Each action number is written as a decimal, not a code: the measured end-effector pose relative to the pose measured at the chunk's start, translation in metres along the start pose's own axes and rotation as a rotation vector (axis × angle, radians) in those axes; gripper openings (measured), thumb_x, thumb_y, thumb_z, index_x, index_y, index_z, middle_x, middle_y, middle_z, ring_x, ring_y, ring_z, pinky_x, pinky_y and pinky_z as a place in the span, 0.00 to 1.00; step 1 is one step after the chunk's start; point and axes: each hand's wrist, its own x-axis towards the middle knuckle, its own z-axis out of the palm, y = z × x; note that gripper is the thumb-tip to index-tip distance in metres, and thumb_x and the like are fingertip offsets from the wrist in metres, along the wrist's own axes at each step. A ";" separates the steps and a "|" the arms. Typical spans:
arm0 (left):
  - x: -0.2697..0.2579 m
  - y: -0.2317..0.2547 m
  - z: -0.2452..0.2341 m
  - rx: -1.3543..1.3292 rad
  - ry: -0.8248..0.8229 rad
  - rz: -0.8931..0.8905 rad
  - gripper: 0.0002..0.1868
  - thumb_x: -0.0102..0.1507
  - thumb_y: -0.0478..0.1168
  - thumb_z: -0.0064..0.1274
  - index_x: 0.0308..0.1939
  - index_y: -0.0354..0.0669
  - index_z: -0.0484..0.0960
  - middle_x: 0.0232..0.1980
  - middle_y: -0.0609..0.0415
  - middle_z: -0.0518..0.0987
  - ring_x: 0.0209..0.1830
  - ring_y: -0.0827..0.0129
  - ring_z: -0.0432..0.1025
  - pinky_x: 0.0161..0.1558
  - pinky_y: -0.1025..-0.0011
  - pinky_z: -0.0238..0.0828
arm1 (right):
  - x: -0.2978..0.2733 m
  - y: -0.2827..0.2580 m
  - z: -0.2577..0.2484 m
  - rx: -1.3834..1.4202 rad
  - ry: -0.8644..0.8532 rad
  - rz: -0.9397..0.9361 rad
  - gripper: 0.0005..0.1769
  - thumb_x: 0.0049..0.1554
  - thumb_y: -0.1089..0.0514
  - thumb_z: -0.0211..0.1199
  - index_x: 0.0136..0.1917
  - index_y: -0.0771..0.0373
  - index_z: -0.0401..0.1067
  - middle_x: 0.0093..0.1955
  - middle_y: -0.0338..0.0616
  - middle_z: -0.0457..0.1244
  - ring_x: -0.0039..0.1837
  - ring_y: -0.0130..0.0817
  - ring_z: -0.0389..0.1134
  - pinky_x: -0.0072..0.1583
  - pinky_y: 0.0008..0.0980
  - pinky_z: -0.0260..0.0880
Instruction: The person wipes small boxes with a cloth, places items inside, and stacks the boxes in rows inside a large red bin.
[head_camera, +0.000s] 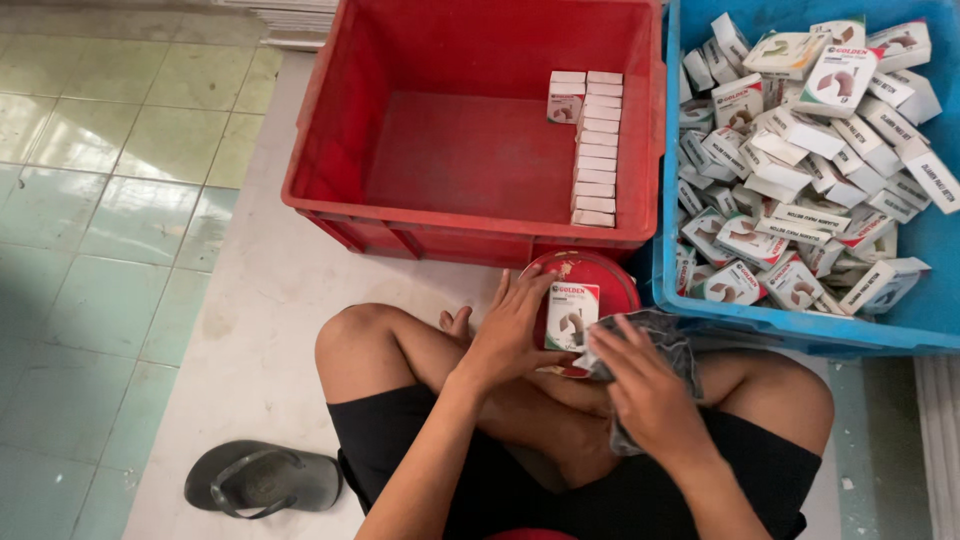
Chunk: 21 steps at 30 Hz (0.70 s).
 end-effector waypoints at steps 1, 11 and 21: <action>-0.001 -0.003 0.004 0.000 0.000 0.004 0.67 0.48 0.55 0.83 0.85 0.35 0.66 0.80 0.36 0.73 0.90 0.38 0.60 0.89 0.31 0.38 | 0.004 -0.003 0.008 -0.002 0.003 0.001 0.39 0.58 0.73 0.60 0.80 0.54 0.76 0.86 0.38 0.65 0.89 0.59 0.59 0.84 0.60 0.59; -0.002 -0.018 0.016 -0.182 0.067 0.030 0.66 0.45 0.54 0.85 0.82 0.35 0.69 0.79 0.36 0.78 0.89 0.40 0.62 0.88 0.30 0.41 | 0.061 0.050 0.054 -0.102 -0.010 0.128 0.30 0.66 0.66 0.60 0.81 0.60 0.75 0.83 0.46 0.66 0.85 0.61 0.63 0.84 0.63 0.61; -0.006 -0.017 0.017 -0.261 0.084 -0.025 0.66 0.43 0.47 0.85 0.80 0.34 0.66 0.79 0.37 0.78 0.90 0.40 0.61 0.89 0.32 0.39 | 0.027 0.024 0.044 0.056 0.049 0.019 0.35 0.58 0.71 0.66 0.77 0.53 0.80 0.82 0.41 0.69 0.87 0.56 0.62 0.86 0.61 0.55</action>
